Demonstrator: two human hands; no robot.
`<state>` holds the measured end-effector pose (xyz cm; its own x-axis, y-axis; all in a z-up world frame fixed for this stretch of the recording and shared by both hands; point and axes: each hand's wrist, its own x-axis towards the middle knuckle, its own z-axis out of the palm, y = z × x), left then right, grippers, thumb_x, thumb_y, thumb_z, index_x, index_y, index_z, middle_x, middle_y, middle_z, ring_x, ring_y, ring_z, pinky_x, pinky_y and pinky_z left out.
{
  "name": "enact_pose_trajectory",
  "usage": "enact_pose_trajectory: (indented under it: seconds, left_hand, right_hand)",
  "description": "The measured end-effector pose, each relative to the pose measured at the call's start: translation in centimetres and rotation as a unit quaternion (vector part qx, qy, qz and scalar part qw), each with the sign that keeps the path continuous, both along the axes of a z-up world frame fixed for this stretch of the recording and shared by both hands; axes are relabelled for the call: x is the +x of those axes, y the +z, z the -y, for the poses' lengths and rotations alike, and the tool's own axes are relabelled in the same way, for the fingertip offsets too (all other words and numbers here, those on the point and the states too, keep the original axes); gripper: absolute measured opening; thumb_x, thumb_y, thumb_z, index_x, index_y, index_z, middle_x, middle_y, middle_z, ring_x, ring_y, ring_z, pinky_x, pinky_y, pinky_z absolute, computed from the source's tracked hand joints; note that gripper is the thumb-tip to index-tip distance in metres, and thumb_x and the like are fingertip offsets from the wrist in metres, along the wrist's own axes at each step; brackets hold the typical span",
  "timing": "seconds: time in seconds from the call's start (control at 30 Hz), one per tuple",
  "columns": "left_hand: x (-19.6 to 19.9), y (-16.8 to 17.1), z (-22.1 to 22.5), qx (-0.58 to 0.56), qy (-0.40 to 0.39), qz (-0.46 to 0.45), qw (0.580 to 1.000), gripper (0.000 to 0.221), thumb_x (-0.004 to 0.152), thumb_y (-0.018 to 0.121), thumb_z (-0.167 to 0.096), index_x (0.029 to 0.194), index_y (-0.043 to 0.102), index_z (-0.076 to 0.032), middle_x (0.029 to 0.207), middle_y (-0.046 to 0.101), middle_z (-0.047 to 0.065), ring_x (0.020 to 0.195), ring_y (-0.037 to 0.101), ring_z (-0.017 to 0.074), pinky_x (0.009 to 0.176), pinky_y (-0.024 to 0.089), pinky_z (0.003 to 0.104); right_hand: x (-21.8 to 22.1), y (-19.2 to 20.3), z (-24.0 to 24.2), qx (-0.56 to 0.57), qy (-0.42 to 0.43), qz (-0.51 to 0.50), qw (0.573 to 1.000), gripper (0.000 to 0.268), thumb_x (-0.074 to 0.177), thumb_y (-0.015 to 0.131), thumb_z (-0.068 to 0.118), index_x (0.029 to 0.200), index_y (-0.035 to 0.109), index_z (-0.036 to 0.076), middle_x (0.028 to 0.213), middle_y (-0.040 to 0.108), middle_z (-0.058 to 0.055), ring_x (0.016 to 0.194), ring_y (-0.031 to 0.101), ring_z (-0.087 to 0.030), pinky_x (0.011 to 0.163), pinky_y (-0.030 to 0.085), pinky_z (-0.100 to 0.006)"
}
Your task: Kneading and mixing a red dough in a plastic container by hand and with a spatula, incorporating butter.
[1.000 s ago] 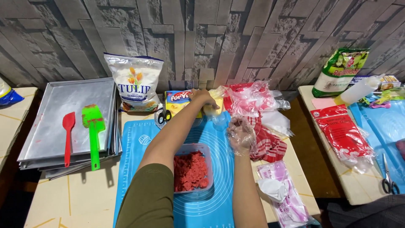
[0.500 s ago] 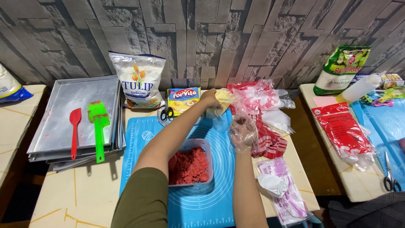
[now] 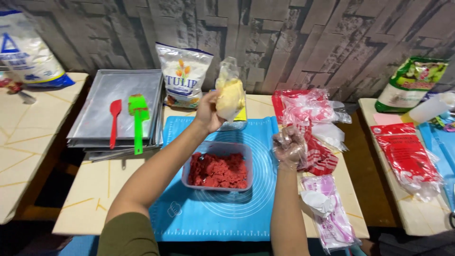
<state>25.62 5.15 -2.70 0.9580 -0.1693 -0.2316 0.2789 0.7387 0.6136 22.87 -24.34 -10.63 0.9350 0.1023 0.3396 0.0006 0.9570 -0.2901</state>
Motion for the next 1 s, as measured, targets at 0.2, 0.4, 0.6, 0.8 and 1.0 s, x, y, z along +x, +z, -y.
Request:
enact_pose_trajectory:
  seconds: [0.2, 0.4, 0.6, 0.8, 1.0]
  left_hand:
    - [-7.0, 0.8, -3.4, -0.206, 0.006, 0.067, 0.976, 0.057, 0.092, 0.057, -0.05, 0.138, 0.056, -0.015, 0.131, 0.065, 0.019, 0.112, 0.069, 0.0411, 0.088, 0.061, 0.058]
    - [-9.0, -0.4, -2.3, -0.323, 0.037, 0.111, 0.939, 0.05, 0.095, 0.054, -0.033, 0.145, 0.055, -0.026, 0.153, 0.053, 0.009, 0.137, 0.052, 0.0374, 0.112, 0.042, 0.063]
    - [-7.1, -1.7, -3.0, -0.308, 0.015, 0.141, 0.941, 0.063, 0.095, 0.056, -0.058, 0.148, 0.052, -0.025, 0.154, 0.049, 0.016, 0.136, 0.05, 0.0434, 0.106, 0.043, 0.074]
    - [-5.1, -1.6, -5.6, -0.229, 0.041, 0.212, 0.949, 0.066, 0.096, 0.052, -0.053, 0.155, 0.042, -0.025, 0.158, 0.045, 0.012, 0.14, 0.048, 0.0399, 0.108, 0.044, 0.068]
    - [-6.3, -0.2, -8.7, -0.195, 0.079, 0.236, 0.949, 0.062, 0.094, 0.056, -0.031, 0.154, 0.045, -0.021, 0.155, 0.048, 0.015, 0.136, 0.052, 0.0397, 0.109, 0.044, 0.065]
  right_hand:
    - [-4.4, 7.0, -2.4, -0.029, -0.035, 0.018, 0.999, 0.016, 0.089, 0.062, 0.022, 0.081, 0.056, 0.009, 0.059, 0.041, -0.001, 0.038, 0.029, -0.007, 0.052, 0.038, -0.021]
    - [-7.6, 11.6, -4.4, -0.027, 0.011, 0.112, 0.993, 0.017, 0.088, 0.056, 0.018, 0.074, 0.052, 0.01, 0.052, 0.038, 0.0, 0.041, 0.037, -0.007, 0.119, 0.035, -0.059]
    - [-7.1, 13.3, -7.1, -0.174, -0.045, 0.204, 0.962, 0.015, 0.079, 0.049, 0.008, 0.066, 0.052, 0.002, 0.049, 0.04, -0.007, 0.038, 0.036, -0.02, 0.077, 0.056, -0.051]
    - [-10.1, 17.8, -13.5, -0.389, -0.149, 0.23, 0.88, 0.043, 0.083, 0.077, 0.023, 0.112, 0.067, -0.007, 0.12, 0.068, -0.026, 0.115, 0.066, -0.029, 0.103, 0.048, -0.04]
    - [-6.2, 14.6, -13.4, -0.344, -0.321, 0.145, 0.87, 0.028, 0.094, 0.072, 0.012, 0.116, 0.057, 0.004, 0.104, 0.062, -0.009, 0.096, 0.062, -0.016, 0.092, 0.05, -0.029]
